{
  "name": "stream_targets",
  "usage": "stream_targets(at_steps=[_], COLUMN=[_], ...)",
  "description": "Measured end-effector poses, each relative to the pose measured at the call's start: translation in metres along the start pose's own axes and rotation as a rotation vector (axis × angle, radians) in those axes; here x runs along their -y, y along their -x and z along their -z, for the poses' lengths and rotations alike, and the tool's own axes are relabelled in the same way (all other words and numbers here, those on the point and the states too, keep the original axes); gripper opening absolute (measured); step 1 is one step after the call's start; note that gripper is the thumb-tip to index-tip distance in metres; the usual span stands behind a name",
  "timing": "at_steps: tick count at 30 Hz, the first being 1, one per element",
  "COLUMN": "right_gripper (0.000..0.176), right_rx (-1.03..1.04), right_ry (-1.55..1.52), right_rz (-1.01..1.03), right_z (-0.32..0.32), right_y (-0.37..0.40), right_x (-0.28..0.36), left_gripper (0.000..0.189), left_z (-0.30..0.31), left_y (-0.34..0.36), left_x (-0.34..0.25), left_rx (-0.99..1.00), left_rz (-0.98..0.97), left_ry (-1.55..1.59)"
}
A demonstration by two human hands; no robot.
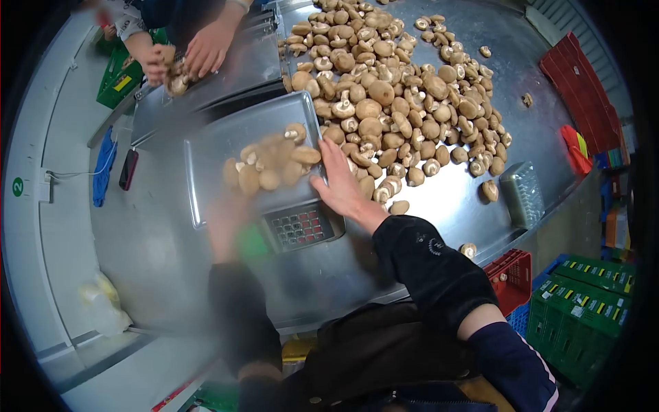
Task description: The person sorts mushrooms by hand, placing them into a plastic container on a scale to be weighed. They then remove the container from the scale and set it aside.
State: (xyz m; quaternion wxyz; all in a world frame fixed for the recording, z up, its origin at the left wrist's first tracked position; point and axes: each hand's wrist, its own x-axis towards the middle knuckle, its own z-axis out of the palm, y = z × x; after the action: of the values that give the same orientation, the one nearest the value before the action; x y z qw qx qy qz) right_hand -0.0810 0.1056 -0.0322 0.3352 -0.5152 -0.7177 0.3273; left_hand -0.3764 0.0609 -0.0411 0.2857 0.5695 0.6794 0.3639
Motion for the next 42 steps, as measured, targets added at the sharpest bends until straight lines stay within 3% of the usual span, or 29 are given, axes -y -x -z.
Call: stream_targets(at_steps=[3,6,9,12,17,19,20,22,24,26,29,32,35,36,37,40,41,42], right_gripper=[0.084,0.083,0.075,0.07,0.066,0.061,0.059,0.054,0.05,0.05,0.055,0.061,0.057,0.055,0.057,0.061,0.059,0.052], right_rx=[0.049,0.001,-0.063,-0.087,-0.135,-0.048,-0.013,-0.068,-0.105,-0.141,-0.078,-0.16,-0.134,-0.094,-0.118,-0.07,-0.064,0.015], right_ry=[-0.049,-0.098,-0.125,-0.088,0.079,0.024,0.004,0.162,0.023,0.096,0.057,-0.241,0.022,0.163,0.188,0.667,0.734,0.702], right_rz=[0.039,0.053,0.08,0.152,0.219,0.175,0.148,0.285,0.231,0.334,0.304,0.17,0.202,0.109,0.036,-0.283,-0.354,-0.429], right_z=[0.013,0.028,0.038,0.039,0.011,-0.008,-0.016,-0.042,-0.037,-0.06,-0.042,0.011,0.071,0.106,0.122,0.171,0.186,0.194], right_y=[0.006,0.004,-0.01,-0.03,-0.06,-0.059,-0.06,-0.063,-0.056,-0.067,-0.065,-0.03,0.038,0.075,0.112,0.236,0.261,0.292], right_x=[-0.006,-0.002,0.009,0.021,0.024,0.026,0.026,0.008,0.021,-0.001,0.008,0.027,-0.02,-0.02,-0.043,-0.092,-0.09,-0.111], left_gripper=[0.039,0.045,0.055,0.062,0.05,0.046,0.046,0.045,0.043,0.042,0.045,0.043,0.04,0.04,0.038,0.033,0.028,0.021], left_z=[0.023,0.043,0.039,0.036,0.0,-0.012,-0.017,-0.035,-0.047,-0.05,-0.044,-0.031,-0.023,-0.024,-0.031,-0.062,-0.084,-0.103], left_y=[0.0,-0.006,-0.017,-0.036,-0.043,-0.048,-0.05,-0.043,-0.041,-0.04,-0.046,-0.027,0.023,0.043,0.059,0.128,0.144,0.158], left_x=[-0.028,-0.02,-0.05,-0.03,-0.05,-0.059,-0.064,-0.078,-0.08,-0.075,-0.069,-0.097,-0.134,-0.133,-0.094,-0.121,-0.121,-0.145], left_rx=[-0.113,-0.339,-0.418,-0.273,-0.142,-0.081,-0.095,-0.105,-0.199,-0.234,-0.187,-0.29,-0.398,-0.368,-0.341,0.053,0.182,0.249], left_rz=[0.294,0.166,0.012,-0.082,-0.103,-0.119,-0.132,-0.176,-0.162,-0.225,-0.219,-0.11,-0.187,-0.153,-0.143,-0.3,-0.12,-0.125], left_ry=[0.063,0.236,0.398,0.36,0.233,0.185,0.033,-0.244,-0.254,-0.244,-0.165,0.057,0.065,0.03,0.267,0.08,0.177,0.202])
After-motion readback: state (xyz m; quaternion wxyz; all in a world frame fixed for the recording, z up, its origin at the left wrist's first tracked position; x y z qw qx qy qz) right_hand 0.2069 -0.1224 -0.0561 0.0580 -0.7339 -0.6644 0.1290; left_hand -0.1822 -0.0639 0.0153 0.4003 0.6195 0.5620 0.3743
